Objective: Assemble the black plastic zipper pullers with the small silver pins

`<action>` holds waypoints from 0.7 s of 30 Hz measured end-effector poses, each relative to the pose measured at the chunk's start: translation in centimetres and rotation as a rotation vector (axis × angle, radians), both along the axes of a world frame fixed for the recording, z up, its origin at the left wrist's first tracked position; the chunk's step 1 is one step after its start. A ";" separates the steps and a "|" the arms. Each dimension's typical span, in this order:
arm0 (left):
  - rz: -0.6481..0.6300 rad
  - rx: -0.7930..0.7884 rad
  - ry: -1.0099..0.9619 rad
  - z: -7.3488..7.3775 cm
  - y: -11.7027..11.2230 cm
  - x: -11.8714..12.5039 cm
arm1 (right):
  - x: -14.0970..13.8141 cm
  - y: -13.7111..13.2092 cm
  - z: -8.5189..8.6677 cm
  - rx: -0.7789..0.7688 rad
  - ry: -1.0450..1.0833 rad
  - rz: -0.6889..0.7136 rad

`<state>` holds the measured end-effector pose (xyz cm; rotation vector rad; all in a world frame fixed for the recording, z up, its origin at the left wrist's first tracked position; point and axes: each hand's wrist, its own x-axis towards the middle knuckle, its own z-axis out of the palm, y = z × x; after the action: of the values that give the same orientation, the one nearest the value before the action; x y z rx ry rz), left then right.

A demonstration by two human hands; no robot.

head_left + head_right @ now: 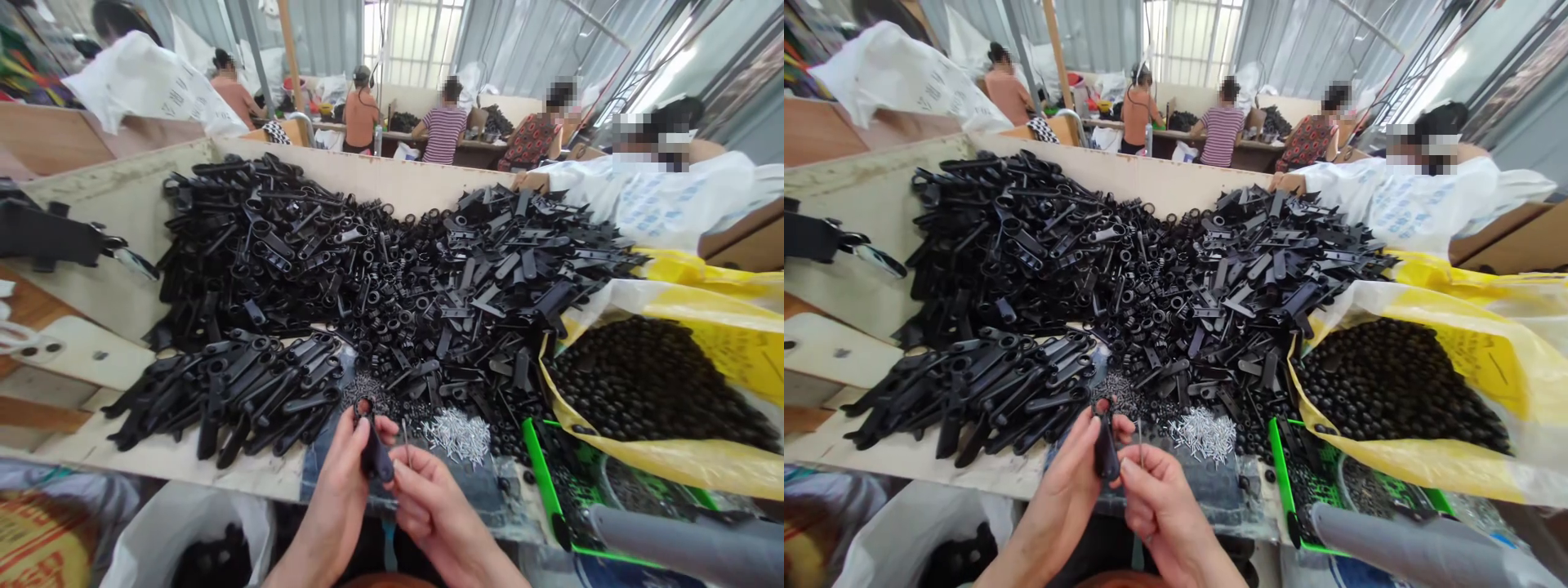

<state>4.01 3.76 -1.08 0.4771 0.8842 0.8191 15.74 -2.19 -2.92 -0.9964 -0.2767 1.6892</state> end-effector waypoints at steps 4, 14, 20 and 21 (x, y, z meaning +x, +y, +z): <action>0.099 0.114 0.118 0.2 -0.3 0.3 | -0.7 -0.3 -0.3 0.099 -0.376 -0.004; 0.098 0.109 0.232 -2.2 -1.9 0.4 | 0.1 -0.7 -1.4 0.088 -0.828 -0.065; 0.055 0.175 0.294 -3.8 -2.4 -0.2 | 0.0 -0.7 -1.3 0.056 -0.741 -0.117; 0.046 0.202 0.313 -3.8 -2.4 -0.2 | 0.0 -0.8 -1.1 0.059 -0.746 -0.132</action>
<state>3.80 1.40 -4.83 0.7790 1.1083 0.8950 15.71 -2.95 -4.02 -1.5360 -0.7213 1.1255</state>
